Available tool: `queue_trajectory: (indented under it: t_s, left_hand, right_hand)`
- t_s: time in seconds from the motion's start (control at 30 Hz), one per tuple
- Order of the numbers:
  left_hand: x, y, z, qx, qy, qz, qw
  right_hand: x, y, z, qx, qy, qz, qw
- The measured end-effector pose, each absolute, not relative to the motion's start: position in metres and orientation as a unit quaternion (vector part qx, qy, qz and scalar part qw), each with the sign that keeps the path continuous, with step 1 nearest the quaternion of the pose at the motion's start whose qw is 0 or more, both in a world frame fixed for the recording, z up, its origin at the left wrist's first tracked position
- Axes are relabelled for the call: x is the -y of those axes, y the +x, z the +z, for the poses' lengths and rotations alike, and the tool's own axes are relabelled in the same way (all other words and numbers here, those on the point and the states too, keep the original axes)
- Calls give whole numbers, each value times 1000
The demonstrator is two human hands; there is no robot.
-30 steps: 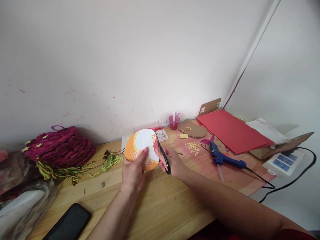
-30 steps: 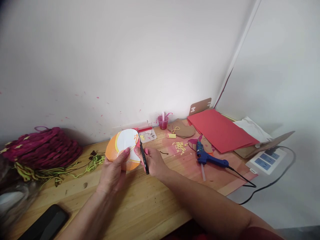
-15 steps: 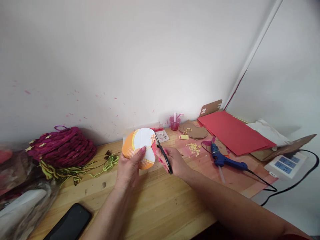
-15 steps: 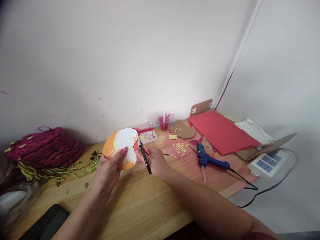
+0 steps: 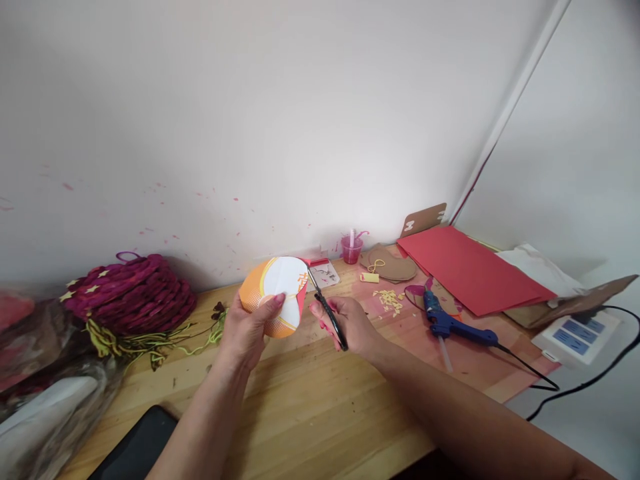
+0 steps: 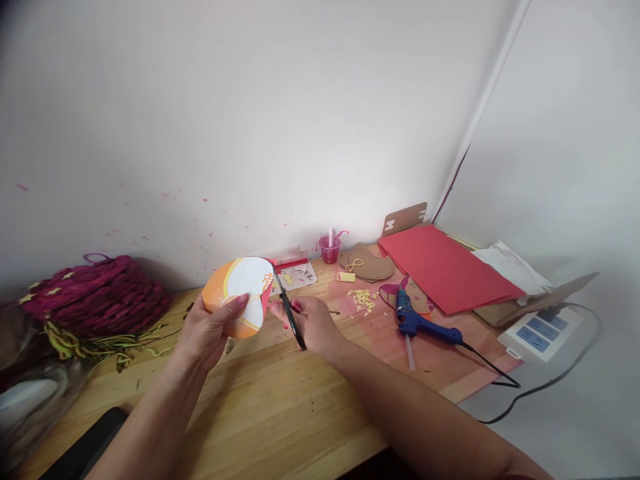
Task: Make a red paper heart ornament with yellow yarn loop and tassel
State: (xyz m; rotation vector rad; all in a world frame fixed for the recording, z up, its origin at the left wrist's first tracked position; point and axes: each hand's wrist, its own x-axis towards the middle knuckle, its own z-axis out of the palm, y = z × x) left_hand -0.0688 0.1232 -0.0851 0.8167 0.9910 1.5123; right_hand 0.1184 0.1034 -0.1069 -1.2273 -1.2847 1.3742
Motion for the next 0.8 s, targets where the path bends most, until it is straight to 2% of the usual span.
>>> queue_trajectory:
  t_s: [0.37,0.8]
  left_hand:
    - [-127,-83,-84,-403,395,571,596]
    - [-129,-93,-82,-421,399,557,594]
  right_hand:
    - [-108,122,-108,539,-491,550,406]
    - [-107,126,-100,563,-500,530,389]
